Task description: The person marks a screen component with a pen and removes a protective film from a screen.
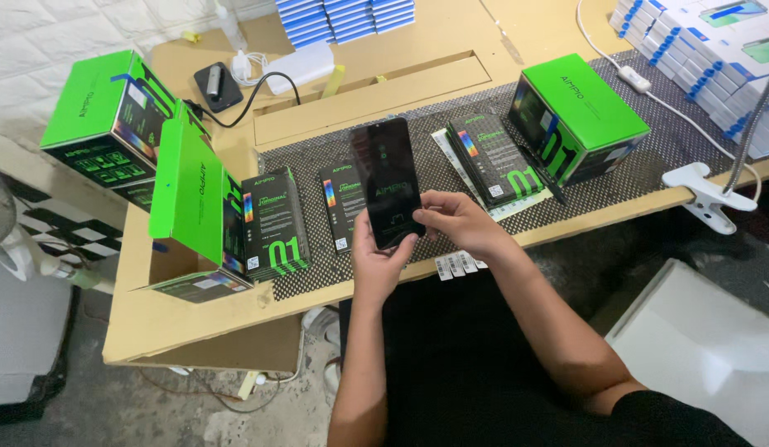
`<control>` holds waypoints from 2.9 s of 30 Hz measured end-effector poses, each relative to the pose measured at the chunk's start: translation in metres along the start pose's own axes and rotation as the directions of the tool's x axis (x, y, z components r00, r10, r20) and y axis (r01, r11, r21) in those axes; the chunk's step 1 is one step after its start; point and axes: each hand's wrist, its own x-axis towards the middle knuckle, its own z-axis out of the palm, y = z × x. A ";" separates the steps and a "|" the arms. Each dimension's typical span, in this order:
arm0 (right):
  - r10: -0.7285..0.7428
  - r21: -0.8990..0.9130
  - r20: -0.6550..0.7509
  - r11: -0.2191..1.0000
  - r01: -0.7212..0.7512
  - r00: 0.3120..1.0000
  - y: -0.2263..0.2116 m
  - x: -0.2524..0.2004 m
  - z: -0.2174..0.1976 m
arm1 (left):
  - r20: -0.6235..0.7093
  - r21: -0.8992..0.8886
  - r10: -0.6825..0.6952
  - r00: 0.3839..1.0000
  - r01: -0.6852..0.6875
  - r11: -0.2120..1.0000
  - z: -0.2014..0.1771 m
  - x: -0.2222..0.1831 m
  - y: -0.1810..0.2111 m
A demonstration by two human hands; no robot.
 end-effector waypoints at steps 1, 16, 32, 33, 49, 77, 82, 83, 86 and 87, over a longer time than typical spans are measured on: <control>-0.001 0.000 0.002 1.000 0.001 1.000 -0.003 -0.001 0.001 | -0.002 0.000 0.002 1.000 -0.002 1.000 -0.001 0.000 -0.002; 0.022 -0.048 -0.021 0.999 -0.023 1.000 -0.010 -0.003 0.007 | -0.003 -0.067 0.004 1.000 -0.004 0.998 -0.007 -0.001 -0.012; -0.030 -0.077 -0.045 0.997 0.026 0.999 -0.021 -0.005 0.013 | 0.015 -0.076 0.017 1.000 -0.015 0.997 -0.015 0.002 -0.024; -0.032 -0.084 -0.046 0.996 0.028 0.998 -0.022 -0.006 0.013 | 0.017 -0.073 0.018 1.000 -0.017 0.997 -0.015 0.001 -0.024; -0.073 -0.055 -0.036 0.996 0.071 0.997 -0.014 -0.006 0.010 | 0.019 -0.113 -0.006 1.000 0.008 0.994 -0.012 -0.001 -0.009; -0.292 -0.025 -0.070 0.956 0.291 0.954 -0.082 0.040 -0.008 | 0.179 -0.248 0.051 0.983 -0.005 0.969 -0.013 0.001 -0.008; -0.308 -0.006 -0.065 0.951 0.309 0.949 -0.069 0.049 -0.026 | 0.202 -0.379 0.078 0.976 0.004 0.925 -0.023 0.006 -0.037; -0.316 0.021 -0.061 0.948 0.318 0.947 -0.074 0.048 -0.023 | 0.213 -0.423 0.082 0.974 0.016 0.906 -0.024 0.007 -0.035; -0.328 0.060 -0.044 0.942 0.330 0.944 -0.084 0.043 -0.015 | 0.216 -0.454 0.082 0.973 0.026 0.891 -0.026 0.008 -0.013; -0.334 0.070 -0.035 0.939 0.336 0.942 -0.086 0.041 -0.013 | 0.213 -0.444 0.076 0.974 0.027 0.896 -0.025 0.007 -0.004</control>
